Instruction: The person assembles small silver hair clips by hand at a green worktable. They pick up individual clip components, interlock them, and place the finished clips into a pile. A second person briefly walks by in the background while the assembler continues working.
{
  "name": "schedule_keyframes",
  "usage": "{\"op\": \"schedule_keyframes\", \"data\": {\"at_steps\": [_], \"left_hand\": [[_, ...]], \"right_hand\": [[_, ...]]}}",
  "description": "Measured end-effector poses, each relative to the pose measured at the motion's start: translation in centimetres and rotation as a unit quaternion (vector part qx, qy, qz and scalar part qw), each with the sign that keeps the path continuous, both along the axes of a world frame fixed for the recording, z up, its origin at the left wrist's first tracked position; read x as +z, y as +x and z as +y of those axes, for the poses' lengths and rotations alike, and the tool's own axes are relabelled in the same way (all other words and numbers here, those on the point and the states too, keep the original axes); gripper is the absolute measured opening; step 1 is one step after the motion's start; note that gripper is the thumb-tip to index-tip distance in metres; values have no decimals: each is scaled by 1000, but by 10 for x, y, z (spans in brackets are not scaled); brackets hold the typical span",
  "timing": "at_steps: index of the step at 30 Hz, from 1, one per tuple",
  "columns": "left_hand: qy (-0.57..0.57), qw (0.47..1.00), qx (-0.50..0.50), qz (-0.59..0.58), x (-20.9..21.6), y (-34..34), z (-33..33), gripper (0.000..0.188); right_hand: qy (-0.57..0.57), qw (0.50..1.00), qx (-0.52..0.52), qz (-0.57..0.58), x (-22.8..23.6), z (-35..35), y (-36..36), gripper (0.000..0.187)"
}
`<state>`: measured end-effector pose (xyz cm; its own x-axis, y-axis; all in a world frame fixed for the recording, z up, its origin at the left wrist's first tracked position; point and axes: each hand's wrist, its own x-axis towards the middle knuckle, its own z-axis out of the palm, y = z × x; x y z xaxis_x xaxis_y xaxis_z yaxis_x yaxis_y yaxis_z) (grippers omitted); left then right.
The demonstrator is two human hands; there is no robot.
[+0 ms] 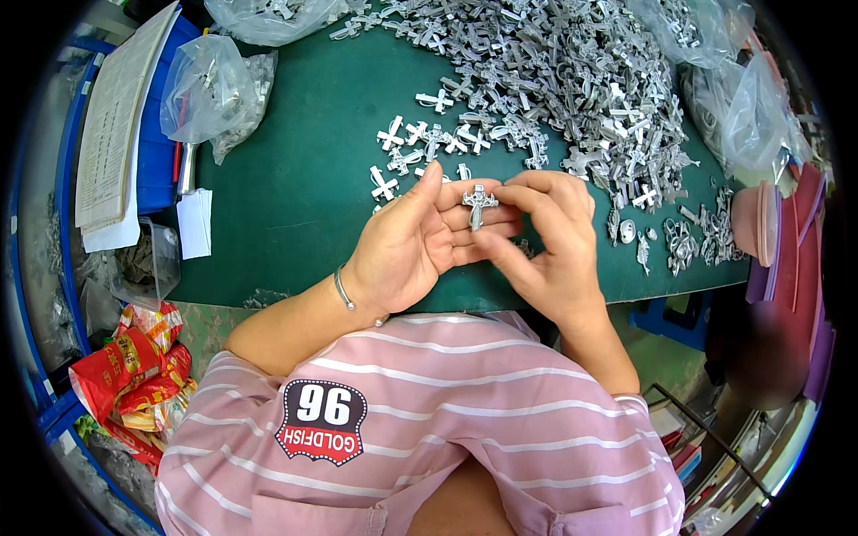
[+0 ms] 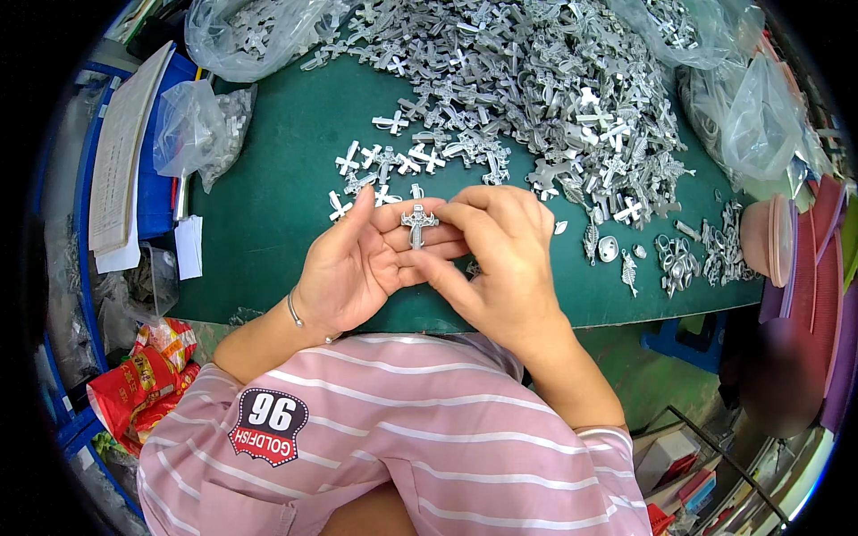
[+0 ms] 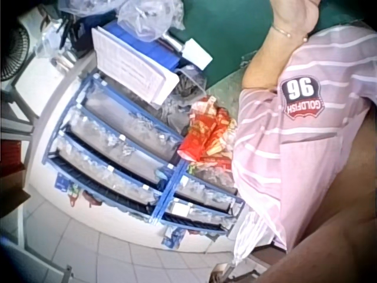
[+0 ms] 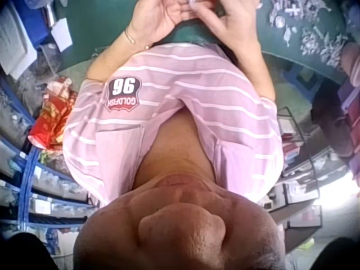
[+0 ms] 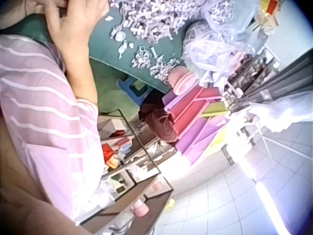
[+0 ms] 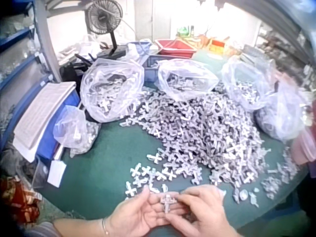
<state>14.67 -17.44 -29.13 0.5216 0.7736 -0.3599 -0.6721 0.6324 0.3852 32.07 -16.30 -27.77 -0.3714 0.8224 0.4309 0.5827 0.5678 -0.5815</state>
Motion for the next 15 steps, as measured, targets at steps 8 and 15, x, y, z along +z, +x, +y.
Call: {"op": "schedule_keyframes", "data": {"at_steps": [8,15], "left_hand": [[0,1000,14,0,-1,-2,-3,54],[-39,997,26,-68,3,-3,2,68]], "right_hand": [[83,992,88,23,-7,-2,-14,26],[32,999,-10,15,-9,8,22,22]]}}
